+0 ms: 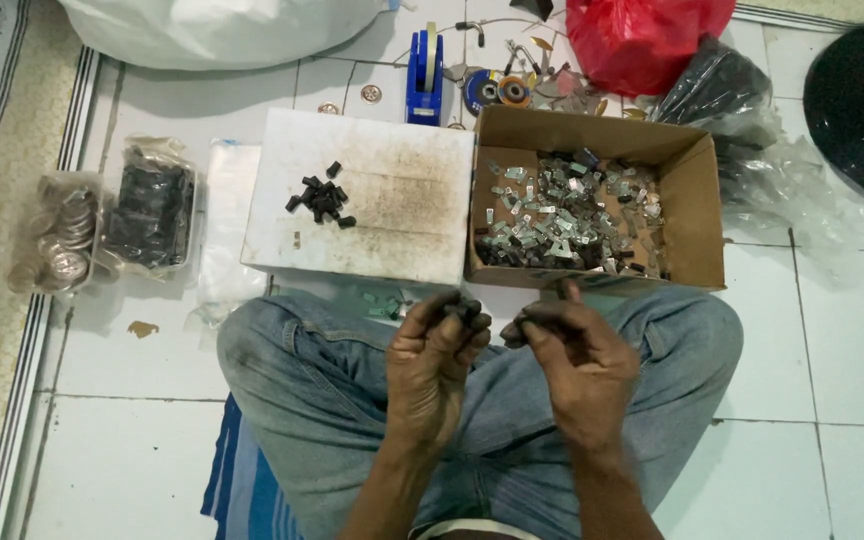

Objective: The person sits on the floor and repeatedly picks up small metal brackets and black plastic pieces from a cardboard box. They fit the plastic pieces onto the metal brackets by hand and place the assembled units onto a white board next to them.

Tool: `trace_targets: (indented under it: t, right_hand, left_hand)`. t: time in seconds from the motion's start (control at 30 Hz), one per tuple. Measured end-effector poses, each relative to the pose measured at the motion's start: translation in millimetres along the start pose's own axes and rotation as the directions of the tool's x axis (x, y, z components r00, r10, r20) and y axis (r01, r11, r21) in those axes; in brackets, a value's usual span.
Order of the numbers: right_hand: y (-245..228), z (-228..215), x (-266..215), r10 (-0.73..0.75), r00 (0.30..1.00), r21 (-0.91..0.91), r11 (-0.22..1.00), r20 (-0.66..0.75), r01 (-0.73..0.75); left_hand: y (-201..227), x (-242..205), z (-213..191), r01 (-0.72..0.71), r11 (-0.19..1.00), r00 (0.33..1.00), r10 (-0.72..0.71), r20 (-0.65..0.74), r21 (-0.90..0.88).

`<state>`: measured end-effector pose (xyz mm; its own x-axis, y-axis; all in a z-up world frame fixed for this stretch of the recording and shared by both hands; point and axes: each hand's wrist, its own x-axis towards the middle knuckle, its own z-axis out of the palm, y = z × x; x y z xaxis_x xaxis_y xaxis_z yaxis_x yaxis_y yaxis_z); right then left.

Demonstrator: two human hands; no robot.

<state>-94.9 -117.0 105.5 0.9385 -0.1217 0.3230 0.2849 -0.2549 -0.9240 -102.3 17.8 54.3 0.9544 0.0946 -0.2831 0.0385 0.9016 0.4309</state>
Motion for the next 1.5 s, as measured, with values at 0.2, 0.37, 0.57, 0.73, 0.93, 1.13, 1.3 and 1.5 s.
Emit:
trace_targets:
  t: [0.2,0.37,0.57,0.73,0.93,1.13,1.3,1.5]
  right_hand:
    - [-23,13,-22,-0.057,0.997,0.083,0.995,-0.053,0.061]
    - [-28,19,-31,-0.024,0.999,0.089,0.996,-0.048,0.029]
    - [-34,23,-34,-0.053,0.998,0.061,0.997,-0.030,0.055]
    - [-38,27,-34,-0.041,0.998,0.021,0.999,-0.046,0.042]
    - [-28,26,-40,-0.092,0.992,0.027,0.995,-0.081,0.094]
    - [-33,22,-41,-0.166,0.984,-0.045,0.986,-0.068,0.163]
    - [-33,19,-46,-0.216,0.970,0.001,0.976,-0.107,0.218]
    - [-29,17,-54,-0.350,0.928,-0.060,0.937,-0.130,0.345]
  left_hand:
    - [4,-24,2,-0.061,0.998,0.997,0.060,0.039,0.014]
    - [5,-33,5,-0.099,0.995,0.993,0.097,0.072,0.025]
    - [0,-38,6,-0.222,0.973,0.972,0.216,0.093,0.066]
    - [1,-42,10,-0.247,0.962,0.966,0.236,0.104,0.114]
    - [-3,-44,12,-0.305,0.949,0.949,0.296,0.113,0.077]
    - [1,-48,17,-0.312,0.947,0.948,0.304,0.096,0.081]
    - [-3,-52,7,-0.334,0.917,0.940,0.307,0.152,0.219]
    - [0,-55,20,-0.407,0.901,0.886,0.351,0.303,0.148]
